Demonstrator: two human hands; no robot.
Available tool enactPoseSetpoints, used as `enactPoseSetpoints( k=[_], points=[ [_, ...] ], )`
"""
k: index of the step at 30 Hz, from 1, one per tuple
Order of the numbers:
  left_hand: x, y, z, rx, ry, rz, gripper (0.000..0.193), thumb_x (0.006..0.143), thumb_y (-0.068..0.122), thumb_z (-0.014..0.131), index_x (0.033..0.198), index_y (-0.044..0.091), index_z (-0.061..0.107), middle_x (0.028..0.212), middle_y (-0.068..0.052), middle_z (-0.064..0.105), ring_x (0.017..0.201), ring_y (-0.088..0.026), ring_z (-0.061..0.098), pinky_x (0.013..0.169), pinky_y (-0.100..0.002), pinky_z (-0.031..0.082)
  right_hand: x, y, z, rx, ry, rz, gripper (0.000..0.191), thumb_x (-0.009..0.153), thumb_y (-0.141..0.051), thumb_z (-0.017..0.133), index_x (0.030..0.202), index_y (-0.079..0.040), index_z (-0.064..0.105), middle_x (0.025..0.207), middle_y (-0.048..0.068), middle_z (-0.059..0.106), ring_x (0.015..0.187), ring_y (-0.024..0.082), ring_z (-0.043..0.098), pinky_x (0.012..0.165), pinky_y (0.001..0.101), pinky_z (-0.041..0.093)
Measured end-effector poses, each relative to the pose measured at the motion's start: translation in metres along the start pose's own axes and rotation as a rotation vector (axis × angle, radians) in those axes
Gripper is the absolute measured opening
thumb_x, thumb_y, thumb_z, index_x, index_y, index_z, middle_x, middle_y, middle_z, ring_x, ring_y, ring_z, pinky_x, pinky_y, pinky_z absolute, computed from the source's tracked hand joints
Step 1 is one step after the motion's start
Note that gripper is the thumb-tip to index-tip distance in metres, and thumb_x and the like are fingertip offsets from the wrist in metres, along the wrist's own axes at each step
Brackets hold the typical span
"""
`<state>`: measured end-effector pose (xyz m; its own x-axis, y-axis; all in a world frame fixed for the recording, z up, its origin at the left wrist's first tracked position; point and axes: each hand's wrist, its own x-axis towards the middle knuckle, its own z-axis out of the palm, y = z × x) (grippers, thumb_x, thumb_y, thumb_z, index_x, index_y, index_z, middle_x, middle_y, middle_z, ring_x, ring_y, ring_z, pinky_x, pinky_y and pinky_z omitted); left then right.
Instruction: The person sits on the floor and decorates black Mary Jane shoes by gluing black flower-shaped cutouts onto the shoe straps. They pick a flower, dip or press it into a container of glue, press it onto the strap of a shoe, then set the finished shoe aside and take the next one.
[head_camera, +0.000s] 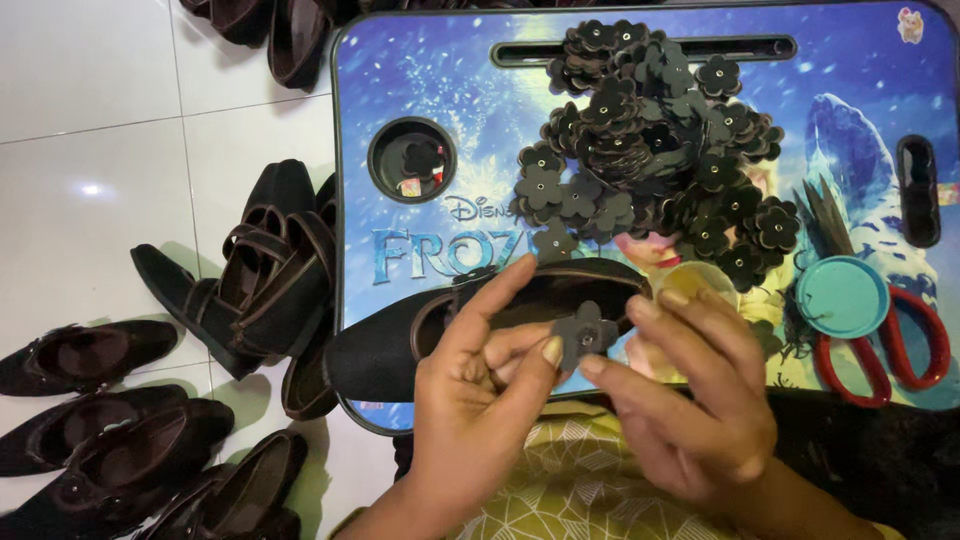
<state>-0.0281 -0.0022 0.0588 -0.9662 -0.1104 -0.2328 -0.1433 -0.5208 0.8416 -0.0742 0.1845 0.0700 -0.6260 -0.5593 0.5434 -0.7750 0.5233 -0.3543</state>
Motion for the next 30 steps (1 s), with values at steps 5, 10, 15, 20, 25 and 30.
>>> enactPoseSetpoints(
  k=[5, 10, 15, 20, 25, 30],
  points=[
    [-0.002, 0.000, -0.001, 0.010, -0.024, 0.011, 0.064, 0.099, -0.004, 0.060, 0.159, -0.002, 0.037, 0.111, -0.014, 0.077, 0.097, -0.009, 0.069, 0.084, -0.023, 0.056, 0.003, -0.001, 0.001, -0.056, 0.008, 0.001, 0.036, 0.081, -0.002, 0.077, 0.114, -0.018, 0.078, 0.132, 0.019, 0.062, 0.126, 0.038, 0.055, 0.112, 0.0494, 0.045],
    [-0.003, 0.007, -0.012, -0.019, 0.016, -0.018, 0.065, 0.098, -0.003, 0.060, 0.159, -0.001, 0.037, 0.107, -0.013, 0.077, 0.093, -0.010, 0.070, 0.083, -0.025, 0.058, 0.007, -0.001, 0.001, -0.094, 0.044, 0.067, 0.031, 0.079, 0.002, 0.075, 0.108, -0.010, 0.075, 0.128, 0.023, 0.064, 0.123, 0.041, 0.058, 0.110, 0.0521, 0.046],
    [-0.005, 0.016, -0.020, -0.024, 0.001, -0.057, 0.066, 0.098, -0.004, 0.060, 0.160, 0.001, 0.038, 0.103, -0.010, 0.075, 0.092, -0.010, 0.069, 0.083, -0.027, 0.060, 0.011, -0.001, 0.010, 0.110, 0.110, 0.042, 0.033, 0.080, 0.000, 0.084, 0.108, 0.002, 0.065, 0.115, 0.013, 0.070, 0.115, 0.036, 0.064, 0.103, 0.0466, 0.054],
    [-0.011, 0.024, -0.030, -0.072, -0.020, -0.092, 0.067, 0.096, -0.005, 0.059, 0.160, 0.002, 0.038, 0.104, -0.010, 0.074, 0.094, -0.010, 0.070, 0.084, -0.029, 0.061, 0.018, -0.004, 0.012, 0.092, -0.038, 0.047, 0.036, 0.071, -0.004, 0.088, 0.103, -0.010, 0.074, 0.111, 0.009, 0.067, 0.109, 0.032, 0.065, 0.097, 0.0447, 0.054],
    [-0.017, 0.028, -0.043, -0.065, 0.008, -0.091, 0.066, 0.096, -0.004, 0.060, 0.159, 0.002, 0.038, 0.105, -0.013, 0.075, 0.094, -0.011, 0.071, 0.084, -0.029, 0.061, 0.027, -0.015, 0.021, 0.219, -0.037, 0.116, 0.037, 0.072, -0.001, 0.087, 0.105, -0.011, 0.072, 0.113, 0.013, 0.064, 0.108, 0.029, 0.066, 0.096, 0.0404, 0.054],
    [-0.030, 0.023, -0.054, 0.206, 0.110, 0.053, 0.066, 0.098, 0.000, 0.065, 0.159, 0.003, 0.039, 0.117, -0.015, 0.076, 0.100, -0.013, 0.069, 0.083, -0.026, 0.055, 0.033, -0.019, 0.031, 0.435, -0.022, 0.143, 0.069, 0.083, 0.010, 0.079, 0.143, 0.001, 0.047, 0.110, 0.007, 0.071, 0.111, 0.024, 0.069, 0.107, 0.0388, 0.052]
  ],
)
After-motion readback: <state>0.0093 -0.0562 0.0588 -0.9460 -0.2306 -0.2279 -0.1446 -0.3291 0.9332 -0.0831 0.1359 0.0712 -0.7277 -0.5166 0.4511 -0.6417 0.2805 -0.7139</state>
